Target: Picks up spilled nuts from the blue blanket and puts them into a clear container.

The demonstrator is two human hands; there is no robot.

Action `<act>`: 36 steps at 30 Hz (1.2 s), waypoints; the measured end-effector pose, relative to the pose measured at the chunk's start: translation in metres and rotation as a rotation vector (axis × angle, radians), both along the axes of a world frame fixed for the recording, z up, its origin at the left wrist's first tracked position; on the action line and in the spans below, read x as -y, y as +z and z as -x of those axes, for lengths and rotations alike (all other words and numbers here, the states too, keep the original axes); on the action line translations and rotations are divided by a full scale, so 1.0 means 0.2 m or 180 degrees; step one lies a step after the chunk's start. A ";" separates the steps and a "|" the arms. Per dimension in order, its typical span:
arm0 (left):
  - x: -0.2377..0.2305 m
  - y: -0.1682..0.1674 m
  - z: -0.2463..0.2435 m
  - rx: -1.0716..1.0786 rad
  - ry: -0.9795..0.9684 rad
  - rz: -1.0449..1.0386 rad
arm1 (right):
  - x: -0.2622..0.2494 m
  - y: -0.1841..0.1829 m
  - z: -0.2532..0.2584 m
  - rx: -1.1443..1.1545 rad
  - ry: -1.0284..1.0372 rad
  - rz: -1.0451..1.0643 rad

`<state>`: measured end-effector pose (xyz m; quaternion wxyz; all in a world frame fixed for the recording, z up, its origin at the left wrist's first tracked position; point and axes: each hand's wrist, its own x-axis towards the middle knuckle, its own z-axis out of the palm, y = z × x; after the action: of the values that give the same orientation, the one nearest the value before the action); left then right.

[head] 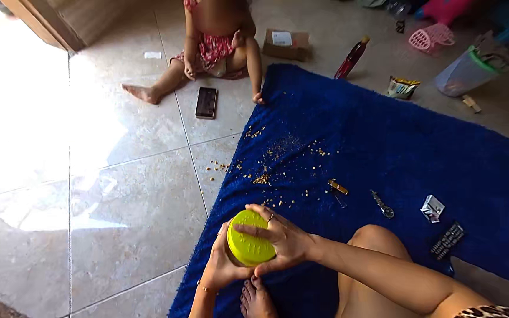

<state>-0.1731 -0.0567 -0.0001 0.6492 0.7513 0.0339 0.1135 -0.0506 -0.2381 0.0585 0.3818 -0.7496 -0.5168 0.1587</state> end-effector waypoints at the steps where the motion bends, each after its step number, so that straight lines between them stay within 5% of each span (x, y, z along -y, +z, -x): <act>1: 0.00 0.01 0.00 0.0007 -0.0088 0.0119 | 0.01 0.00 -0.02 0.0099 0.0136 -0.0024; 6: 0.13 -0.04 -0.05 0.0030 0.0607 -0.0549 | -0.04 0.12 -0.01 -0.0379 -0.0440 0.1051; 10: 0.14 0.00 -0.06 0.0090 0.0913 -0.1104 | -0.07 0.16 0.05 -0.0642 -0.0928 0.1096; 18: 0.03 0.02 -0.06 0.0316 0.0018 -0.0720 | 0.03 0.29 -0.09 -0.0247 0.0443 0.1169; 21: 0.13 -0.01 -0.07 0.0207 0.0098 -0.1074 | -0.04 0.40 -0.10 -0.0575 -0.0318 0.2756; 23: 0.17 -0.04 -0.08 0.0094 0.0065 -0.1095 | -0.06 0.46 -0.12 -0.0734 -0.0586 0.3235; 27: 0.18 -0.07 -0.08 0.0092 0.0006 -0.0982 | 0.09 0.42 -0.15 -0.0773 -0.0045 0.2010; 32: 0.12 -0.05 -0.14 0.0114 -0.0172 -0.1154 | 0.17 0.51 -0.19 -0.0771 -0.0516 0.2970; 36: 0.10 -0.01 -0.21 0.0044 -0.0504 -0.1319 | 0.25 0.31 -0.18 -0.0818 -0.0159 0.1490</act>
<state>-0.1307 -0.0777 -0.0024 0.4881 0.8682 -0.0537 0.0719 -0.0153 -0.2883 0.1213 0.2643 -0.8037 -0.3947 0.3584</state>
